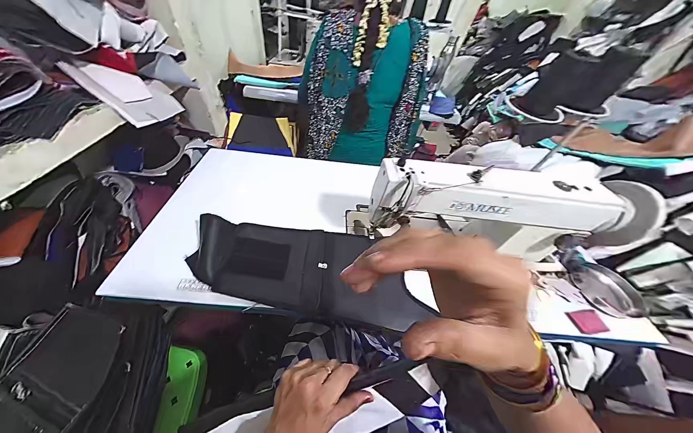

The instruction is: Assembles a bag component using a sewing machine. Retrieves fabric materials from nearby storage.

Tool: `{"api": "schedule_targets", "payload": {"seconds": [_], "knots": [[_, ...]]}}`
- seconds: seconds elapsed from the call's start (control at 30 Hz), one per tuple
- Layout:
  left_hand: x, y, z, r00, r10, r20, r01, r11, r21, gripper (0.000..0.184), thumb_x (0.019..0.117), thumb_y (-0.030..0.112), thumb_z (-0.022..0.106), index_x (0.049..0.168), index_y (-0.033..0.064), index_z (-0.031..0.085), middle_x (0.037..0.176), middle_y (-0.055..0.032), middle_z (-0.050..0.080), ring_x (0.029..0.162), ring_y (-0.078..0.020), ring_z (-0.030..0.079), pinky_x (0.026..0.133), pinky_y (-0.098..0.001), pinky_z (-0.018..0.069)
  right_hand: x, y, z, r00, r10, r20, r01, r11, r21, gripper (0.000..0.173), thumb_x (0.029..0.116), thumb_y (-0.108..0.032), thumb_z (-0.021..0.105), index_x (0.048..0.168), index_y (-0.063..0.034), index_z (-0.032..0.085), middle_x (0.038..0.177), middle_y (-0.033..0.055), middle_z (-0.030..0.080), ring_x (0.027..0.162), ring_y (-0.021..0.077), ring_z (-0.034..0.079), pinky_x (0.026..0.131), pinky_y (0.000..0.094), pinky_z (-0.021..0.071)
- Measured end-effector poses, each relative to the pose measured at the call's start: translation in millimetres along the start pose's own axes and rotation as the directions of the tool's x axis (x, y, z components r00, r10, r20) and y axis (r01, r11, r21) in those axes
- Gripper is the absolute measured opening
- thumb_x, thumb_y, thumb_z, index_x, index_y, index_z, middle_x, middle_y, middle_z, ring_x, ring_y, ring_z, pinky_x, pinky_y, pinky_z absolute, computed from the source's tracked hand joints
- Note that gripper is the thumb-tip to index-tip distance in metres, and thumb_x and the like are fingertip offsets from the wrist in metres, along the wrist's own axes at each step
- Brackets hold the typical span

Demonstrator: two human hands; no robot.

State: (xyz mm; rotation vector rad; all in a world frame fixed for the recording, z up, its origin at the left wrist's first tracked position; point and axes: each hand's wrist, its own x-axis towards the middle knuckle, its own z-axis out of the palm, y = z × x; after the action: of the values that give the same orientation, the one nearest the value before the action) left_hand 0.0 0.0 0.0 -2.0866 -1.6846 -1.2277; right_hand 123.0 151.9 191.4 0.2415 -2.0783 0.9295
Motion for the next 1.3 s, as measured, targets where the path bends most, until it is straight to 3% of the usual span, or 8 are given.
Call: {"api": "schedule_targets", "payload": {"seconds": [0.13, 0.3, 0.43, 0.6, 0.8, 0.87, 0.97, 1.3], "knots": [[11, -27, -30, 0.999, -0.054, -0.003, 0.053, 0.994, -0.099, 0.044, 0.092, 0.05, 0.064, 0.08, 0.0084, 0.074, 0.067, -0.0052, 0.072, 0.061, -0.0119, 0.068, 0.059, -0.0271, 0.0537, -128, 24, -19, 0.832, 0.472, 0.292, -0.486, 0.874, -0.028, 0.088, 0.0814, -0.062, 0.073, 0.14, 0.0004, 0.055, 0.132, 0.0065, 0.067, 0.125, 0.0081, 0.06, 0.106, 0.0303, 0.0489], [112, -31, -46, 0.952, 0.278, -0.128, -0.276, 0.96, 0.035, 0.046, 0.0977, 0.06, 0.054, 0.089, 0.02, 0.073, 0.063, 0.0008, 0.062, 0.057, -0.0136, 0.056, 0.059, -0.0294, 0.0424, -198, -7, 36, 0.8, 0.591, -0.102, -0.515, 0.764, 0.388, 0.041, 0.0905, -0.017, 0.076, 0.128, -0.031, 0.066, 0.119, -0.0245, 0.071, 0.109, -0.0114, 0.063, 0.098, 0.0156, 0.0537], [176, -5, -11, 0.924, 0.357, 0.14, -0.373, 0.921, 0.114, 0.049, 0.096, 0.049, 0.059, 0.143, 0.035, 0.057, 0.148, -0.0008, 0.059, 0.136, -0.0267, 0.055, 0.1, -0.0584, 0.0401, -203, -16, 31, 0.345, 0.722, -0.599, -0.51, 0.68, 0.526, 0.044, 0.0759, -0.014, 0.085, 0.114, -0.0258, 0.066, 0.099, -0.012, 0.078, 0.087, 0.001, 0.074, 0.079, 0.0232, 0.0629], [135, -57, 52, 0.613, -0.091, 0.785, 0.147, 0.989, -0.001, 0.072, 0.0938, 0.044, 0.069, 0.157, 0.0223, 0.042, 0.167, -0.0135, 0.031, 0.155, -0.0428, 0.019, 0.116, -0.077, 0.0057, -252, -11, -36, -0.038, 0.852, -0.523, -0.502, 0.436, 0.746, 0.032, 0.0802, -0.009, 0.061, 0.112, -0.0131, 0.057, 0.088, -0.0023, 0.077, 0.076, 0.0075, 0.075, 0.066, 0.0272, 0.0639], [77, -92, 98, 0.771, -0.146, 0.62, 0.165, 0.986, 0.027, 0.066, 0.0969, 0.062, 0.052, 0.152, 0.0261, 0.051, 0.162, -0.0068, 0.042, 0.151, -0.0355, 0.034, 0.117, -0.0717, 0.0173, -224, -2, 4, 0.114, 0.562, -0.819, -0.569, 0.713, 0.41, 0.054, 0.0776, -0.018, 0.083, 0.124, -0.0121, 0.055, 0.104, -0.0105, 0.075, 0.096, -0.001, 0.071, 0.086, 0.0239, 0.0608], [82, -94, 96, 0.788, -0.154, 0.596, 0.241, 0.968, -0.069, 0.066, 0.1017, 0.053, 0.049, 0.155, 0.0137, 0.045, 0.16, -0.0066, 0.045, 0.15, -0.0318, 0.037, 0.119, -0.0679, 0.018, -200, 18, 37, 0.409, 0.418, -0.812, -0.751, 0.66, -0.039, 0.043, 0.0852, -0.007, 0.072, 0.123, 0.0068, 0.057, 0.12, -0.0038, 0.07, 0.12, -0.003, 0.061, 0.104, 0.0214, 0.0507], [85, -107, 87, 0.855, -0.243, 0.458, 0.47, 0.738, -0.484, 0.069, 0.1085, 0.029, 0.037, 0.156, -0.0143, 0.013, 0.15, -0.0201, 0.052, 0.14, -0.0206, 0.051, 0.12, -0.0414, 0.0353, -176, 65, 60, 0.815, 0.451, -0.365, -0.563, 0.462, -0.685, 0.078, 0.0643, -0.014, 0.066, 0.142, -0.018, 0.06, 0.154, 0.0185, 0.05, 0.143, 0.0508, 0.041, 0.103, 0.0749, 0.0329], [101, -116, 88, 0.814, -0.372, 0.447, 0.302, 0.927, 0.222, 0.06, 0.097, -0.001, 0.047, 0.148, 0.0299, 0.056, 0.153, -0.0094, 0.053, 0.125, -0.0411, 0.058, 0.079, -0.0526, 0.0541, -155, 104, 73, 0.599, 0.665, -0.446, -0.69, 0.146, -0.709, 0.104, 0.0803, -0.077, 0.059, 0.145, 0.005, 0.054, 0.158, 0.0332, 0.037, 0.146, 0.0562, 0.032, 0.107, 0.0826, 0.0224]]}}
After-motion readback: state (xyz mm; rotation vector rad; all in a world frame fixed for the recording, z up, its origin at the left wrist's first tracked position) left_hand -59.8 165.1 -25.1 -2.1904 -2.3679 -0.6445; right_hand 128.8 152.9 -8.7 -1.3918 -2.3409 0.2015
